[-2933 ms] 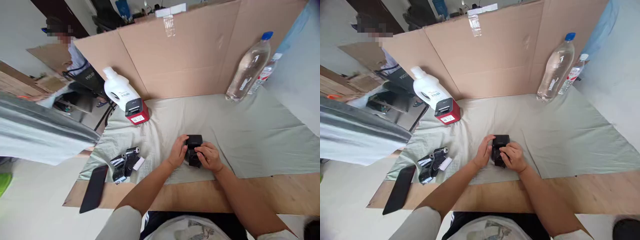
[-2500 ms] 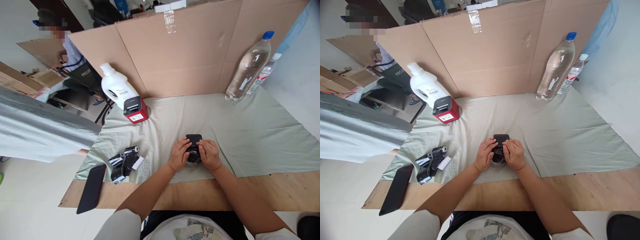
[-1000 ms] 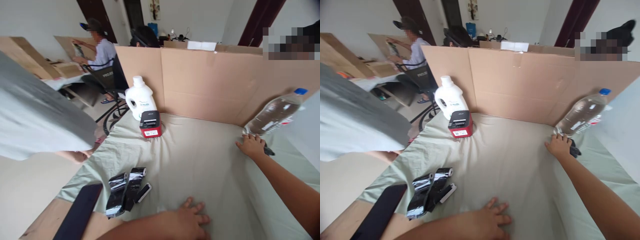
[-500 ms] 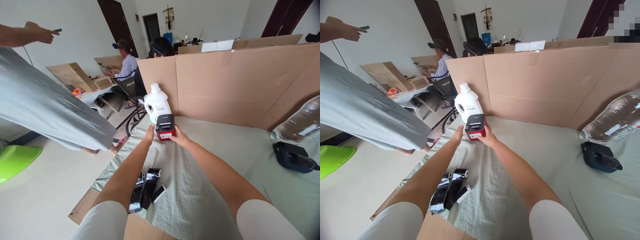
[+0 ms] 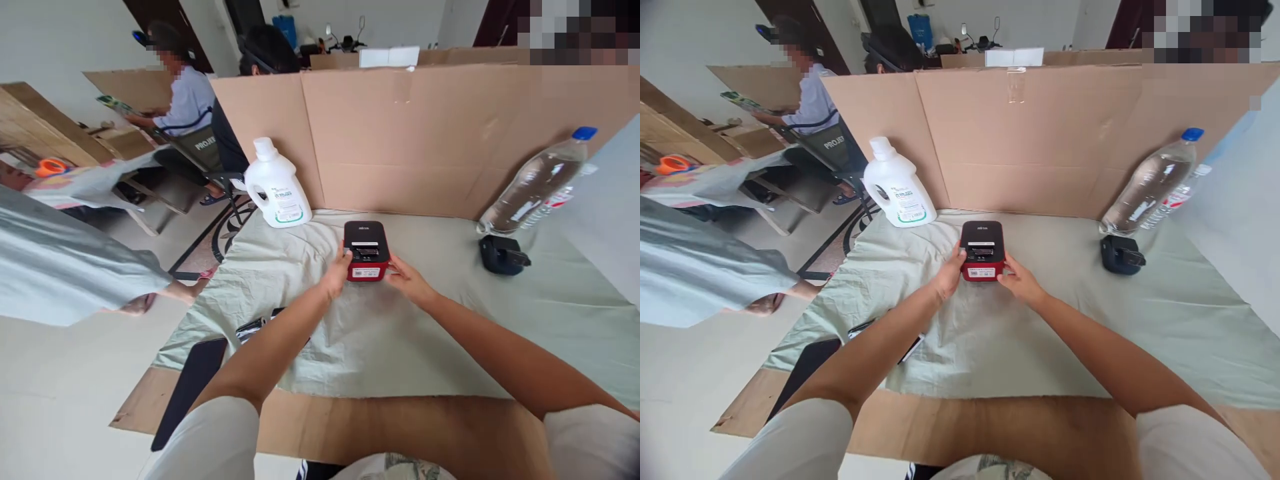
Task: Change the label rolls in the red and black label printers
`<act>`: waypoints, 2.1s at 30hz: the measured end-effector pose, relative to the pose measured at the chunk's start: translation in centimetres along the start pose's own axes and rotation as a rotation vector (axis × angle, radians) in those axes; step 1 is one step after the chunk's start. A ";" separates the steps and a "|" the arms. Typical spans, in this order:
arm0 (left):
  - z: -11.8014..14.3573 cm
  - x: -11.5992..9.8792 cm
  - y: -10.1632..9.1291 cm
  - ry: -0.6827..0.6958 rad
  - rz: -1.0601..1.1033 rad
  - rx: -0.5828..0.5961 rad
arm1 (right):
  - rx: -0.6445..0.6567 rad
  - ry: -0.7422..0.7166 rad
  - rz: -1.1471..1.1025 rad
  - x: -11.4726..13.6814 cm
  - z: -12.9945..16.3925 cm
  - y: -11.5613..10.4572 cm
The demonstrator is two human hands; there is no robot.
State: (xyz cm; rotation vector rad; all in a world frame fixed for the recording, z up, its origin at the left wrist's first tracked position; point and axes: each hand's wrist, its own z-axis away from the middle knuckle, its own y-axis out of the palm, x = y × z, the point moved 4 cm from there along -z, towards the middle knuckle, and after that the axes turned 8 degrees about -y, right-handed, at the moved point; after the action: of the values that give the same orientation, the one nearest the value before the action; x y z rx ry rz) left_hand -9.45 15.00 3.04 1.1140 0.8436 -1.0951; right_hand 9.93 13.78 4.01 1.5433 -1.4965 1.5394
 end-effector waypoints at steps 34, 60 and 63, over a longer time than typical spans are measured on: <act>14.3 6.4 6.1 -0.027 -0.148 0.082 | -0.465 -0.073 0.323 4.7 16.9 -3.4; 11.0 6.7 7.2 0.063 -0.050 0.329 | -0.559 -0.363 0.151 0.9 16.1 -1.1; 11.0 5.3 6.9 0.140 -0.258 0.165 | -0.561 -0.384 0.157 0.8 16.1 -1.2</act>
State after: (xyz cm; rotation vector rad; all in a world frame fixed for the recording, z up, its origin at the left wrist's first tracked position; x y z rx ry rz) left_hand -1.33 3.56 2.73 1.2552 1.0433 -1.3304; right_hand 16.69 -0.59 1.25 1.4444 -2.0812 0.7991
